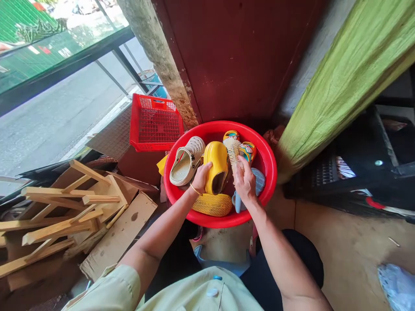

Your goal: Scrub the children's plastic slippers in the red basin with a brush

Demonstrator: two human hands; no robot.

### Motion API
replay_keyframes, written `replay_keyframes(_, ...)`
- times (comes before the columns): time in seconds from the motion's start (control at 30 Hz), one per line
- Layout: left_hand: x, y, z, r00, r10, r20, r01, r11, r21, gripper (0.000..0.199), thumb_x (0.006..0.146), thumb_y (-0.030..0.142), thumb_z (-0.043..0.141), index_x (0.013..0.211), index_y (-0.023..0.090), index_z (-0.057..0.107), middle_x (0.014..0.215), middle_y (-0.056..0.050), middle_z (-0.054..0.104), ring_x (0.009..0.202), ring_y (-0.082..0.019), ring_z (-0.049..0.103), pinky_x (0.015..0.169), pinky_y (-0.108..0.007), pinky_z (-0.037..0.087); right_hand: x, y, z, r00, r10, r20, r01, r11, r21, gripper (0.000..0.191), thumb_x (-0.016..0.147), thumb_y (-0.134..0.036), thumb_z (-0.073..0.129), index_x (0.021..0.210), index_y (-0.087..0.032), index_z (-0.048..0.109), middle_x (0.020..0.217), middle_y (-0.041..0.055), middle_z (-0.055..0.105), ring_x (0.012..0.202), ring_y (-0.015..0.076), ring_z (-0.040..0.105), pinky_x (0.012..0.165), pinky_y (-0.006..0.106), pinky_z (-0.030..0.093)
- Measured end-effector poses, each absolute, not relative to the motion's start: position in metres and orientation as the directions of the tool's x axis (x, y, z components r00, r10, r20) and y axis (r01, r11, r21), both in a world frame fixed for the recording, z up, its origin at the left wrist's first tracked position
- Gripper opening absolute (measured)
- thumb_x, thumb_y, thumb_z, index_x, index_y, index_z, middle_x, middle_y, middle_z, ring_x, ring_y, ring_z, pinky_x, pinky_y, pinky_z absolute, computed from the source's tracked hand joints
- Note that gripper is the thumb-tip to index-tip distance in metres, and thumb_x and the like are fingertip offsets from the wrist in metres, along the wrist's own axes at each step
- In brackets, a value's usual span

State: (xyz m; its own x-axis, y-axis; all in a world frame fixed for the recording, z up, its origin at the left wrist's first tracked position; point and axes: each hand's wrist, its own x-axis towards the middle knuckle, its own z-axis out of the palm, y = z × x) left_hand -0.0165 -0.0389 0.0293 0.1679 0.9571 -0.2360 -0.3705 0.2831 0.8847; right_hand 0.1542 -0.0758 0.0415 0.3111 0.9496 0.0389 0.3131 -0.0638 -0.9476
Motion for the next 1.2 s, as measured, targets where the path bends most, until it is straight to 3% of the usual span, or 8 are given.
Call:
replay_keyframes(0.13,-0.021,-0.029,0.039,0.234,0.91,-0.343,-0.529,0.415,0.74,0.064,0.085,0.069,0.064,0.111,0.011,0.072,0.091,-0.012,0.078,0.095,-0.029,0.074,0.084,-0.039,0.06,0.146,-0.087,0.05,0.215,0.971,-0.1,0.203,-0.145,-0.969,0.069,0.095,-0.066,0.046,0.143,-0.018,0.057,0.06,-0.0043,0.057,0.04,0.0129,0.05,0.037,0.023,0.042)
replay_keyframes(0.33,-0.019,-0.008,0.035,0.132,0.91,-0.393,-0.555,0.396,0.731,0.068,0.093,0.073,0.052,0.116,0.011,0.07,0.094,-0.015,0.078,0.101,-0.03,0.073,0.094,-0.042,0.059,0.167,-0.098,0.057,0.198,0.978,-0.073,0.279,-0.127,-0.952,0.064,0.092,-0.064,0.054,0.135,-0.018,0.065,0.075,0.0024,0.068,0.05,0.0131,0.057,0.039,0.021,0.043)
replay_keyframes(0.47,0.004,-0.015,0.01,0.222,0.906,-0.361,-0.344,0.419,0.84,0.06,0.088,0.063,0.068,0.12,0.013,0.069,0.102,-0.014,0.078,0.101,-0.028,0.073,0.094,-0.041,0.058,0.195,-0.093,0.063,0.389,0.92,-0.049,0.216,-0.143,-0.966,0.068,0.091,-0.065,0.056,0.142,-0.021,0.06,0.076,0.0008,0.067,0.048,0.0117,0.055,0.039,0.021,0.045)
replay_keyframes(0.67,0.034,-0.03,-0.035,0.252,0.959,-0.131,0.054,0.121,0.991,0.067,0.086,0.054,0.073,0.141,0.02,0.058,0.119,-0.014,0.075,0.11,-0.031,0.071,0.104,-0.05,0.053,0.213,-0.084,0.06,0.417,0.909,-0.022,0.271,-0.147,-0.951,0.067,0.094,-0.061,0.051,0.147,-0.02,0.055,0.08,0.0032,0.072,0.049,0.0145,0.059,0.043,0.025,0.049)
replay_keyframes(0.8,0.033,-0.036,-0.051,0.279,0.958,-0.066,0.374,-0.045,0.926,0.066,0.093,0.048,0.062,0.149,0.014,0.052,0.133,-0.022,0.069,0.124,-0.037,0.066,0.112,-0.054,0.045,0.213,-0.086,0.044,0.2,0.976,0.088,0.661,-0.068,-0.748,0.055,0.099,-0.05,0.047,0.145,-0.023,0.06,0.115,0.0137,0.077,0.084,0.0261,0.075,0.071,0.037,0.061)
replay_keyframes(0.9,0.032,-0.04,-0.055,0.333,0.933,-0.135,0.553,-0.077,0.83,0.071,0.097,0.047,0.056,0.155,0.009,0.042,0.12,-0.022,0.074,0.112,-0.036,0.072,0.105,-0.049,0.049,0.207,-0.089,0.032,0.035,0.995,0.094,0.85,0.019,-0.526,0.052,0.101,-0.04,0.044,0.15,-0.027,0.057,0.113,0.0128,0.079,0.09,0.0293,0.076,0.078,0.039,0.06)
replay_keyframes(1.03,0.033,-0.041,-0.056,0.32,0.924,-0.207,0.67,-0.066,0.74,0.064,0.097,0.047,0.059,0.149,0.012,0.049,0.108,-0.021,0.076,0.104,-0.036,0.074,0.1,-0.045,0.051,0.194,-0.085,0.02,-0.05,0.998,0.044,0.903,0.064,-0.425,0.053,0.101,-0.034,0.042,0.152,-0.028,0.054,0.103,0.0117,0.081,0.083,0.0287,0.077,0.075,0.039,0.059)
replay_keyframes(1.2,0.032,-0.037,-0.05,0.331,0.923,-0.197,0.701,-0.102,0.706,0.05,0.098,0.039,0.059,0.14,0.012,0.058,0.101,-0.018,0.076,0.096,-0.033,0.075,0.098,-0.045,0.051,0.186,-0.073,0.008,-0.042,0.998,-0.042,0.917,0.021,-0.399,0.051,0.103,-0.033,0.039,0.15,-0.024,0.056,0.101,0.015,0.08,0.09,0.0311,0.078,0.083,0.044,0.058)
